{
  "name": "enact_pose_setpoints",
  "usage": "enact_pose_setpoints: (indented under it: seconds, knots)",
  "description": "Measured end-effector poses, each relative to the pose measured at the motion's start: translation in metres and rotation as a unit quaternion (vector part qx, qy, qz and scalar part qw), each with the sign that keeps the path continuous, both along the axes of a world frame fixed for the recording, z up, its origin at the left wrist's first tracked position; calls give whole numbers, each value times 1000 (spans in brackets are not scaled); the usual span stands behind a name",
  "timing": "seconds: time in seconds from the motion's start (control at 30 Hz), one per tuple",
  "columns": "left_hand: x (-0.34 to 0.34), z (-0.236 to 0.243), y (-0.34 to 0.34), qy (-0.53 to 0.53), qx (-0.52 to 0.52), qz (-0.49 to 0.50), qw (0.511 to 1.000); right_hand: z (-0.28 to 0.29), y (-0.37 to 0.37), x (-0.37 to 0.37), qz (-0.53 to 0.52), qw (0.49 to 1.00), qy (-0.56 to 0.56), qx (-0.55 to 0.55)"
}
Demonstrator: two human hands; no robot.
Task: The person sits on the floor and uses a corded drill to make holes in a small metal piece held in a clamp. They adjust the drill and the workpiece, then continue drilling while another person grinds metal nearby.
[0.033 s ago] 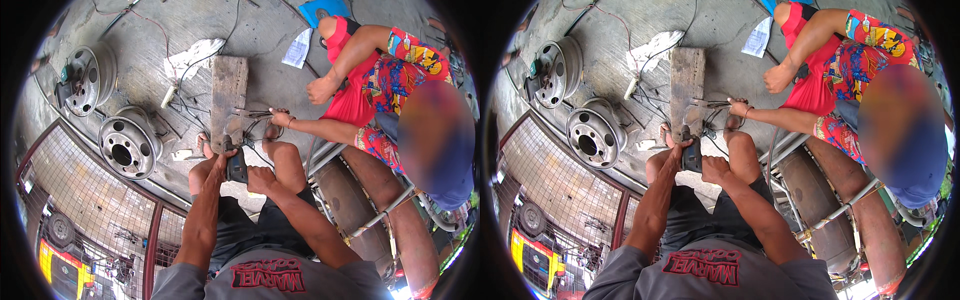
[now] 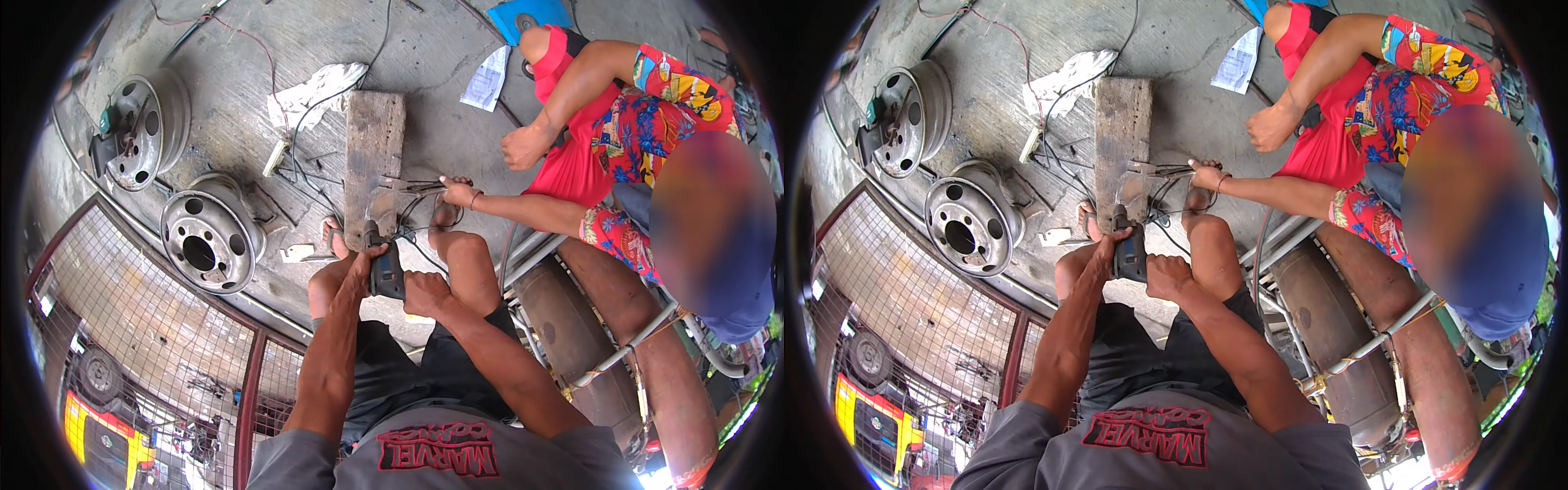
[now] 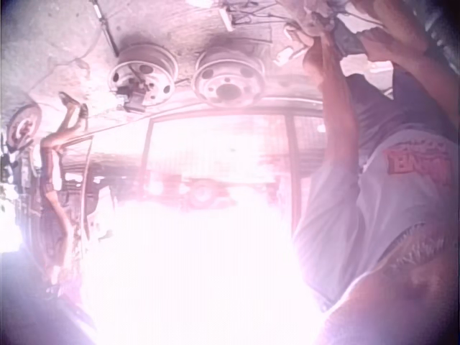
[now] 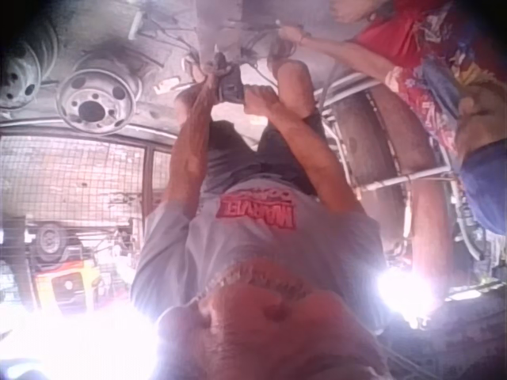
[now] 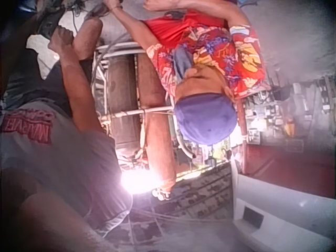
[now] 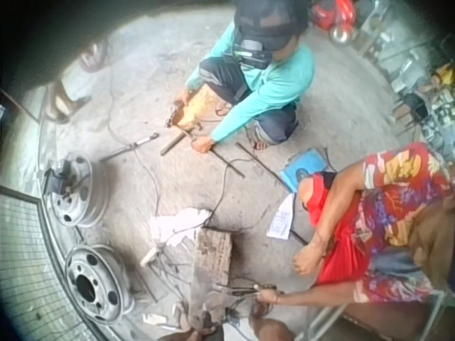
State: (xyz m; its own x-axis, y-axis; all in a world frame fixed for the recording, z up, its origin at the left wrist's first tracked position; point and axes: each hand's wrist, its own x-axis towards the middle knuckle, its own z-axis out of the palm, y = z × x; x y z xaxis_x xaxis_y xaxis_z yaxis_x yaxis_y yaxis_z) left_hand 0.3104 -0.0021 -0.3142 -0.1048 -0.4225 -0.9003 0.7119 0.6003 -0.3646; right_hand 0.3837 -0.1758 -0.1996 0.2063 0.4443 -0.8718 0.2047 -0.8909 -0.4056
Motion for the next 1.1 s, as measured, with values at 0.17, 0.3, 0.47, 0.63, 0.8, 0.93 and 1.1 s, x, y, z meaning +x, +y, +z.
enact_pose_setpoints:
  seconds: [0.17,0.3,0.47,0.63,0.8,0.93,1.1]
  knots:
    - [-6,-1,-5,-2,-1,4,1000,-3,0,1,10,1000,12,0]
    - [4,-1,-1,-8,1,0,1000,-6,3,8,13,1000,17,-4]
    - [16,0,1,-8,1,-15,1000,-8,2,7,14,1000,2,1]
    - [4,-19,-4,-38,7,-23,999,-9,2,6,10,1000,14,-6]
    - [-15,-41,-5,-17,-10,-40,999,-7,4,7,17,1000,12,-6]
    - [1,-27,-3,-10,4,-56,998,-10,1,6,20,1000,8,-6]
    - [17,-9,2,-4,7,-56,998,-11,1,9,20,1000,-4,10]
